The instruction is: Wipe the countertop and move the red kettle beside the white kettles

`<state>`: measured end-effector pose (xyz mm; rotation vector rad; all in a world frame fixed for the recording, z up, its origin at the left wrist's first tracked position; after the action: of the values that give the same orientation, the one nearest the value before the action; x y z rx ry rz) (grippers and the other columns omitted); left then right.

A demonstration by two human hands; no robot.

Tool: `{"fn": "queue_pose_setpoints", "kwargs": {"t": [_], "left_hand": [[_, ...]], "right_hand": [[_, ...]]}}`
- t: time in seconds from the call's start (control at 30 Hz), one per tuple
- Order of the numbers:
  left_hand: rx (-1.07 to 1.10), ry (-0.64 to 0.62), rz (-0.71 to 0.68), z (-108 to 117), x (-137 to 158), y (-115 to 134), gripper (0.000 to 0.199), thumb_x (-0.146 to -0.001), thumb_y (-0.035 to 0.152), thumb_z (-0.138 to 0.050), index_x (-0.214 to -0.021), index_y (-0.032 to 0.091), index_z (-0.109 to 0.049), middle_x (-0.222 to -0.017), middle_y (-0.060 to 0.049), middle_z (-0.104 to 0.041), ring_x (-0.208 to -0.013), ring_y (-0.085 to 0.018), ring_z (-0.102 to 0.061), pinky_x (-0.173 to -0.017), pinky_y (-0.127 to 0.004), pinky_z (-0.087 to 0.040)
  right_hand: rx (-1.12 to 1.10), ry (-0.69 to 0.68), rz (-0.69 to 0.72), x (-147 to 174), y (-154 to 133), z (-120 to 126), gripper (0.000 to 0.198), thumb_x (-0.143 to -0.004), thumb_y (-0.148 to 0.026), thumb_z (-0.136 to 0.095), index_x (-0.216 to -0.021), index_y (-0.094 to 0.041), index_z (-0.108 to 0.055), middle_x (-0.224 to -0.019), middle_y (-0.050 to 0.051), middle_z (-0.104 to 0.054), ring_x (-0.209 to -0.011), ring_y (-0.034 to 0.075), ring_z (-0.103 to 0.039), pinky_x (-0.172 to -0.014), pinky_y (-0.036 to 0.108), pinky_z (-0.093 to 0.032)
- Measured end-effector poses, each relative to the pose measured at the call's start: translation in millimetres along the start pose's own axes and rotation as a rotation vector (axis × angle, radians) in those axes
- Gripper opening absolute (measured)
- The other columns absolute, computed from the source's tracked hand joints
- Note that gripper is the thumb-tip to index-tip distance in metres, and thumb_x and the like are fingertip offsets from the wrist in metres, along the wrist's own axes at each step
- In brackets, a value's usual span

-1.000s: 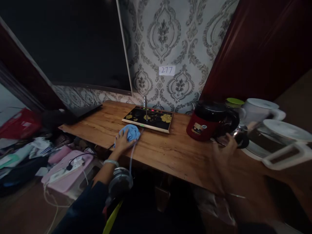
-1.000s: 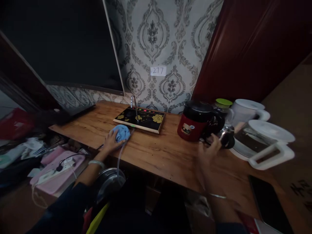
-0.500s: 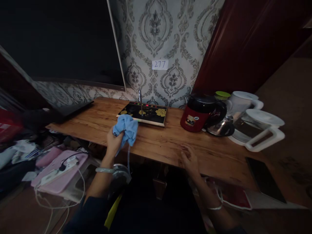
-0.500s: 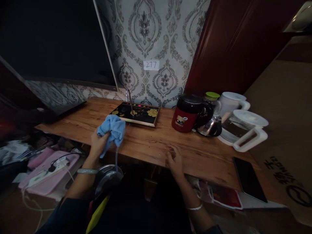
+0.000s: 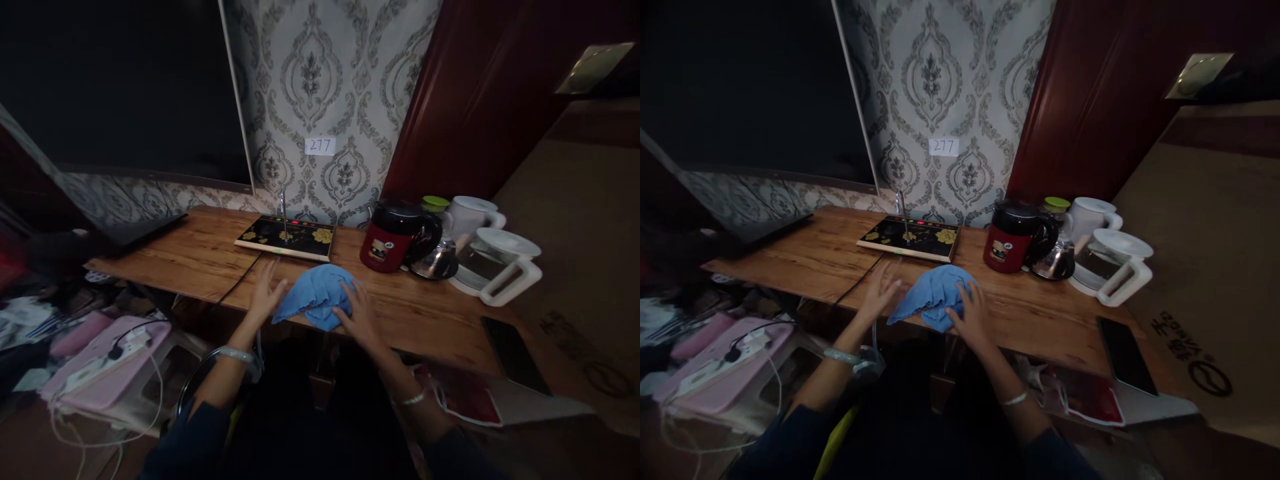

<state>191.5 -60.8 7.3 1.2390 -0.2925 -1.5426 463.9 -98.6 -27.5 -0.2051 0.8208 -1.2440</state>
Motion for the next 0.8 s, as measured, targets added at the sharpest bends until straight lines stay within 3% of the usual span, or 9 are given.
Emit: {"fn": "queue_pose_setpoints", "kwargs": {"t": [0.13, 0.23, 0.33, 0.47, 0.57, 0.7, 0.8], "left_hand": [[-0.169, 0.074, 0.017, 24, -9, -34, 0.056, -0.083, 0.049, -0.053, -0.129, 0.017, -0.053, -0.136, -0.015, -0.055, -0.133, -0.031, -0.045, -0.116, -0.051, -0.031], [-0.279, 0.071, 0.03, 26, -12, -52, 0.056, -0.083, 0.047, -0.051, -0.128, 0.013, -0.053, -0.137, -0.018, -0.052, -0.136, -0.034, -0.041, -0.116, -0.054, -0.03], [-0.339, 0.021, 0.002, 17, -15, -61, 0.057, -0.085, 0.046, -0.045, -0.129, 0.012, -0.052, -0.14, -0.019, -0.05, -0.137, -0.036, -0.039, -0.115, -0.056, -0.029], [-0.377, -0.018, -0.025, 7, -20, -65, 0.058, -0.087, 0.048, -0.04, -0.13, 0.011, -0.052, -0.14, -0.019, -0.05, -0.138, -0.036, -0.038, -0.116, -0.055, -0.028], [-0.376, -0.023, -0.023, 7, -21, -68, 0.061, -0.087, 0.052, -0.039, -0.131, 0.012, -0.052, -0.14, -0.018, -0.051, -0.14, -0.036, -0.035, -0.117, -0.054, -0.026], [-0.334, 0.004, 0.002, 12, -19, -73, 0.063, -0.087, 0.055, -0.038, -0.128, 0.01, -0.054, -0.137, -0.02, -0.053, -0.14, -0.037, -0.035, -0.117, -0.055, -0.026], [-0.327, 0.027, 0.0, 13, -17, -75, 0.062, -0.086, 0.057, -0.038, -0.125, 0.011, -0.056, -0.134, -0.019, -0.056, -0.139, -0.037, -0.036, -0.116, -0.055, -0.028]], "right_hand": [[0.164, -0.272, -0.162, -32, -29, -40, 0.072, -0.084, -0.059, -0.056, -0.148, -0.031, -0.039, -0.159, 0.011, -0.025, -0.144, 0.043, -0.015, -0.106, 0.068, -0.021], [0.185, -0.257, -0.025, -45, -57, -56, 0.064, -0.084, -0.061, -0.054, -0.141, -0.031, -0.049, -0.157, 0.009, -0.03, -0.142, 0.048, -0.013, -0.103, 0.073, -0.015], [0.191, -0.256, 0.043, -40, -62, -59, 0.056, -0.084, -0.054, -0.057, -0.136, -0.032, -0.054, -0.153, 0.004, -0.039, -0.142, 0.043, -0.017, -0.108, 0.066, -0.015], [0.205, -0.265, 0.041, -28, -35, -37, 0.05, -0.085, -0.047, -0.057, -0.134, -0.036, -0.055, -0.152, -0.002, -0.042, -0.141, 0.036, -0.024, -0.111, 0.058, -0.019], [0.245, -0.232, -0.04, -21, 4, -6, 0.047, -0.085, -0.042, -0.056, -0.131, -0.033, -0.058, -0.152, 0.001, -0.041, -0.14, 0.038, -0.023, -0.109, 0.061, -0.019], [0.397, -0.099, -0.208, -10, 58, 38, 0.045, -0.086, -0.036, -0.056, -0.13, -0.029, -0.06, -0.149, 0.005, -0.045, -0.139, 0.039, -0.025, -0.108, 0.064, -0.02], [0.484, 0.004, -0.23, -1, 77, 53, 0.044, -0.085, -0.03, -0.056, -0.129, -0.026, -0.061, -0.147, 0.008, -0.046, -0.133, 0.038, -0.033, -0.106, 0.058, -0.028]]}}
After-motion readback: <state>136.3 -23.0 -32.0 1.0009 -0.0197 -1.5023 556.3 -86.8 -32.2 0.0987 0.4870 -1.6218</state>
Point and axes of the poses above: each hand's wrist, its own x-axis away from the middle knuckle, its own z-axis out of the back of the hand, y = z × x, the point moved 6 cm from there along -x, towards the middle knuckle
